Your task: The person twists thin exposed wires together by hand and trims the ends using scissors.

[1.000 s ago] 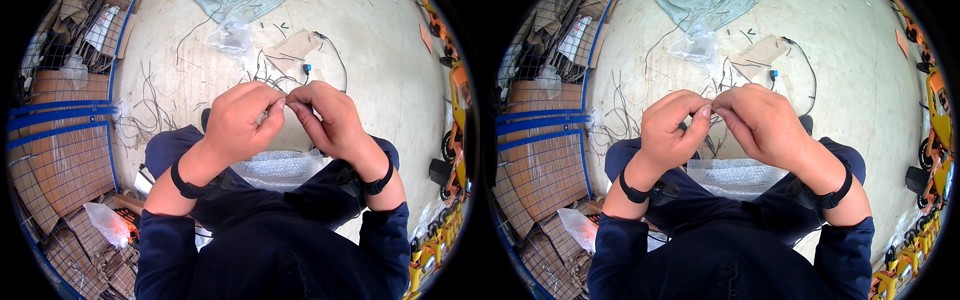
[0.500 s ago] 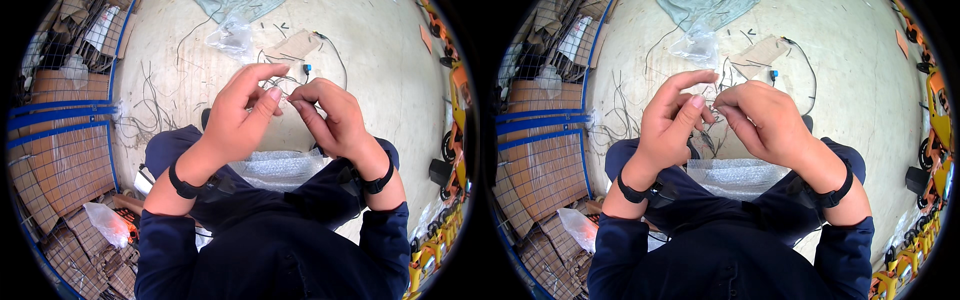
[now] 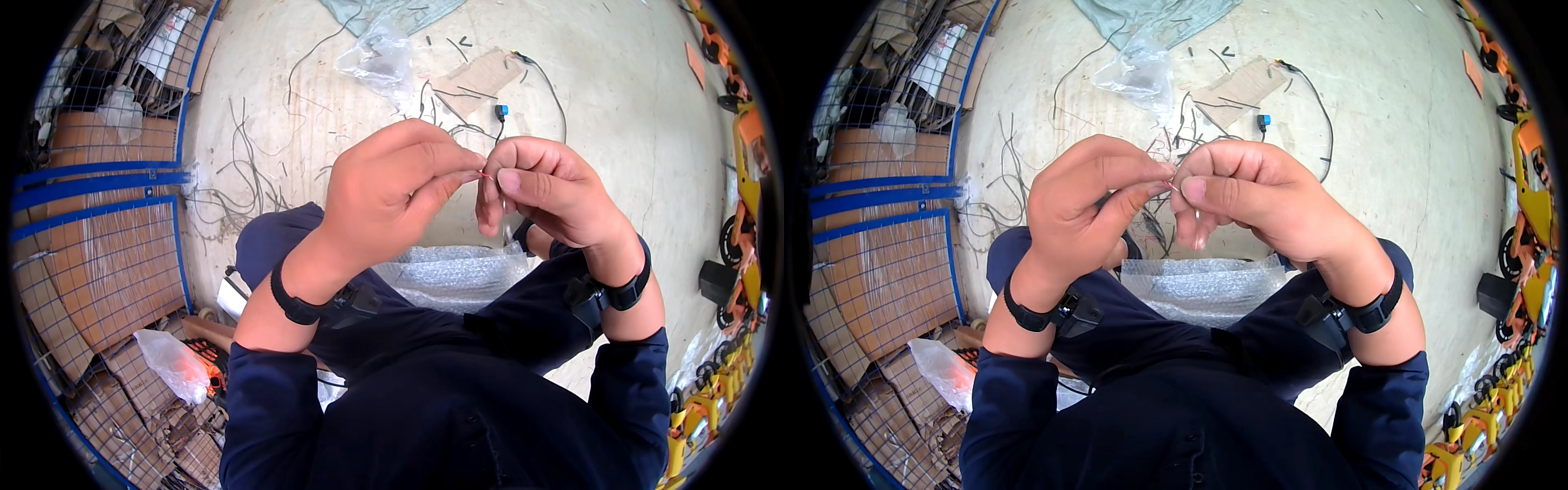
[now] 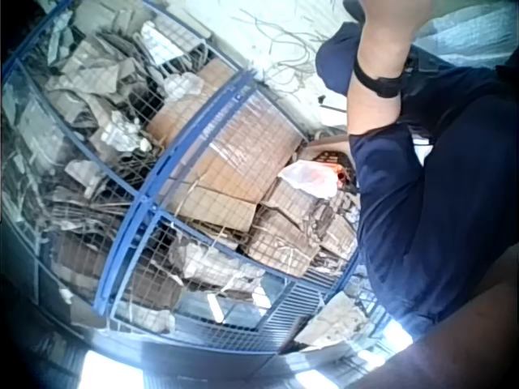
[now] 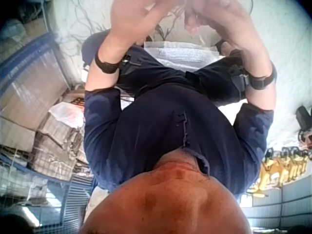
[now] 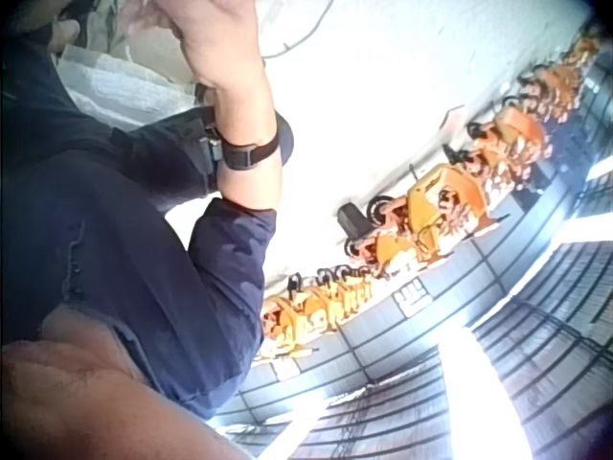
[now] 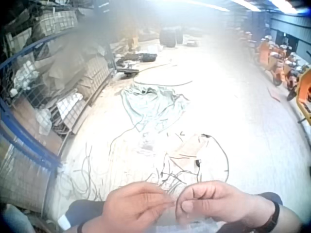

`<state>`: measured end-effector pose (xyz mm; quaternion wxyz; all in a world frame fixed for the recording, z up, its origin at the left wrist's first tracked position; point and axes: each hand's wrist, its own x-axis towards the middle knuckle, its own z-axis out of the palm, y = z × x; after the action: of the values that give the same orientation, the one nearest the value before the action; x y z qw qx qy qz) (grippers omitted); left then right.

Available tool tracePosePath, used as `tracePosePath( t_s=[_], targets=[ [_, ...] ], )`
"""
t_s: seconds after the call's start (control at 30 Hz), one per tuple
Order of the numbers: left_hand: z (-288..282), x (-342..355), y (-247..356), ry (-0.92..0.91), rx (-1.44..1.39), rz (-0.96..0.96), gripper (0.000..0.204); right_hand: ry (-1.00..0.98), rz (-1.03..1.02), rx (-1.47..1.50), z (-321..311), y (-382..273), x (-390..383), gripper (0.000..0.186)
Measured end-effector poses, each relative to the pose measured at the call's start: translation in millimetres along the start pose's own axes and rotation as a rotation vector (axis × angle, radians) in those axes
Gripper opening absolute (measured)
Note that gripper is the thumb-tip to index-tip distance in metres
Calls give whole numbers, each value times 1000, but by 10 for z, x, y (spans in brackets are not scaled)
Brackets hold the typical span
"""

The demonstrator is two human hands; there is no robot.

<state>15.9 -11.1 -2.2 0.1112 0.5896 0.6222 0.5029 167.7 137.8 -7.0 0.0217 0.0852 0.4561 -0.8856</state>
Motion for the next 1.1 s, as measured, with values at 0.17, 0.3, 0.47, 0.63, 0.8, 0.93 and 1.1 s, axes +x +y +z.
tracePosePath(
  t_s=[0.17,0.3,0.47,0.63,0.8,0.93,1.1],
  targets=[
    [-8,-18,-44,41,130,211,30,-48,48,110,-32,9,-8,15],
    [-7,-21,-53,51,201,305,37,-50,105,110,-12,-35,-7,15],
    [4,-30,-48,38,257,346,38,24,115,-54,19,-76,-24,12],
    [-1,-37,-25,13,292,382,37,-16,157,-149,-2,-120,-44,11],
    [10,-10,-34,30,297,387,36,103,180,-186,89,-163,-44,10],
    [1,-11,-67,42,272,359,36,168,142,-195,169,-186,-62,9],
    [-35,-11,-55,40,214,293,37,229,79,-195,216,-138,-58,9]
  ],
)
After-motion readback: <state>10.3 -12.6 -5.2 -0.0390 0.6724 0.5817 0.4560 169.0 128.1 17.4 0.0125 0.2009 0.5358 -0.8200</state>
